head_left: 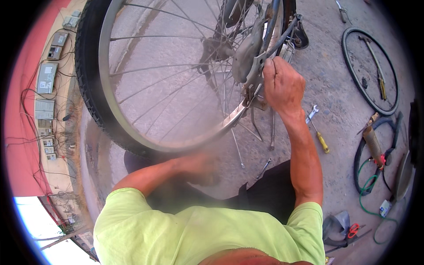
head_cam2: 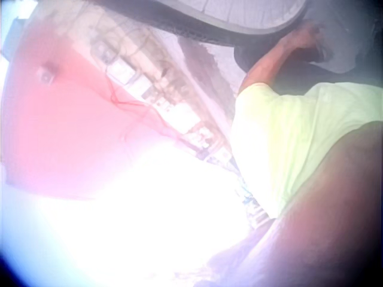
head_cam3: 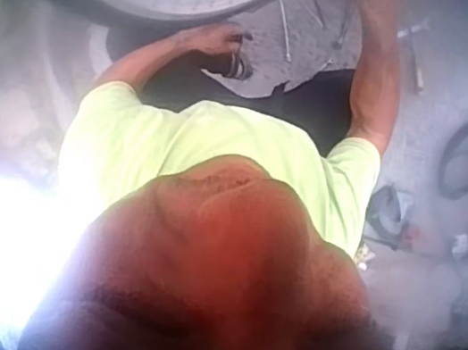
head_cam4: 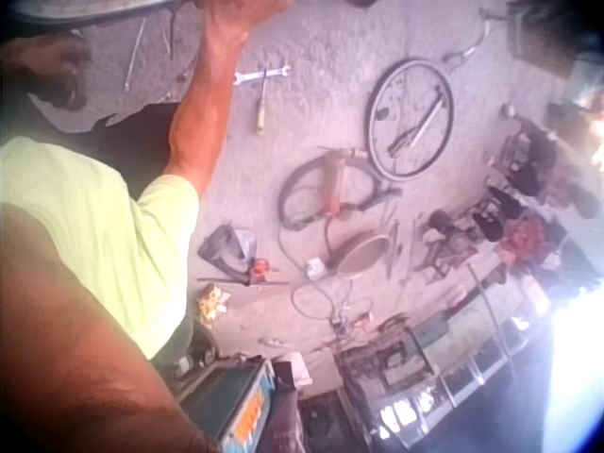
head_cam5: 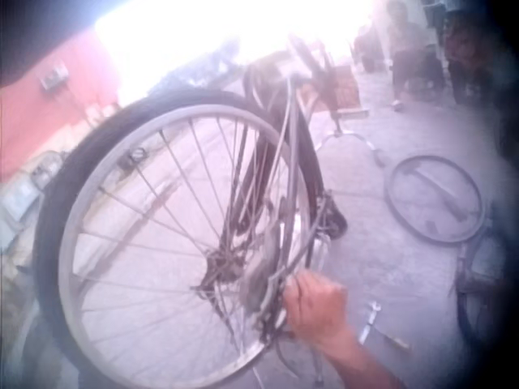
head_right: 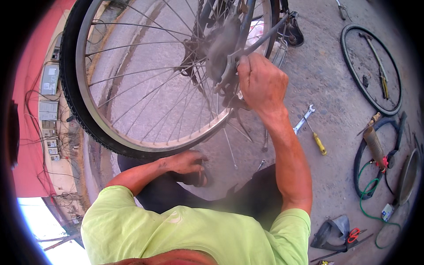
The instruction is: The person works on the rear wheel of a bicycle, handling the hub area, tightening parts with a wrench, and placing the chain back onto the sprocket while the bike is upside down on the ground.
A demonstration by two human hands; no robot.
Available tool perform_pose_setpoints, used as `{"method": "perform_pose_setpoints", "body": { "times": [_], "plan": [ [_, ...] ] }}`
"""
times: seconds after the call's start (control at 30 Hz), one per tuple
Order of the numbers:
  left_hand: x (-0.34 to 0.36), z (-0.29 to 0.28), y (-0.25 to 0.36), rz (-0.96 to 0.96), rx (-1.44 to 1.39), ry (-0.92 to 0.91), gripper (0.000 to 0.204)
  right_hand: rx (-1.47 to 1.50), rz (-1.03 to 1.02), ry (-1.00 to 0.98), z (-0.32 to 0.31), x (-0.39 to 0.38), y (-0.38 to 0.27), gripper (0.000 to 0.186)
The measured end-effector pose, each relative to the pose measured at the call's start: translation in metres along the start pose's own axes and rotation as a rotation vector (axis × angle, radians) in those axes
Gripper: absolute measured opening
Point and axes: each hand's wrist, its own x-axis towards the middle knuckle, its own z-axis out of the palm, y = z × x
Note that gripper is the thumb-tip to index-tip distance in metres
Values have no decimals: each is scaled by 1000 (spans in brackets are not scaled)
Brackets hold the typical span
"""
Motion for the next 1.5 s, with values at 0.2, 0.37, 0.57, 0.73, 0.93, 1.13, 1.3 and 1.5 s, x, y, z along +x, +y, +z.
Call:
{"method": "perform_pose_setpoints", "body": {
  "times": [0.2, 0.37, 0.57, 0.73, 0.93, 1.13, 1.3, 1.5],
  "plan": [
    [-45, -33, 17, 99, 276, 64, 47, 53, 62, 22, 2, -1, 3, 32],
    [-104, -127, 45, 7, 304, 105, 48, 58, 67, 11, 2, -4, 10, 34],
    [-54, -198, 25, 12, -29, 617, 49, 28, 67, 24, 8, -14, 5, 33],
    [23, -249, 2, 338, -281, 698, 50, 32, 76, 32, 15, -14, -3, 34],
    [75, -294, 16, 615, -329, 528, 51, -49, 230, -7, 19, -19, -14, 35],
    [163, -291, 8, 680, -729, 486, 54, -406, 704, -199, -1, -42, -52, 37],
    [214, -274, 3, 808, -674, 481, 61, -518, 837, -295, 10, -102, -98, 28],
    [188, -290, 32, 880, -652, 283, 69, -497, 957, -1161, 43, -190, -187, 34]
  ]
}}
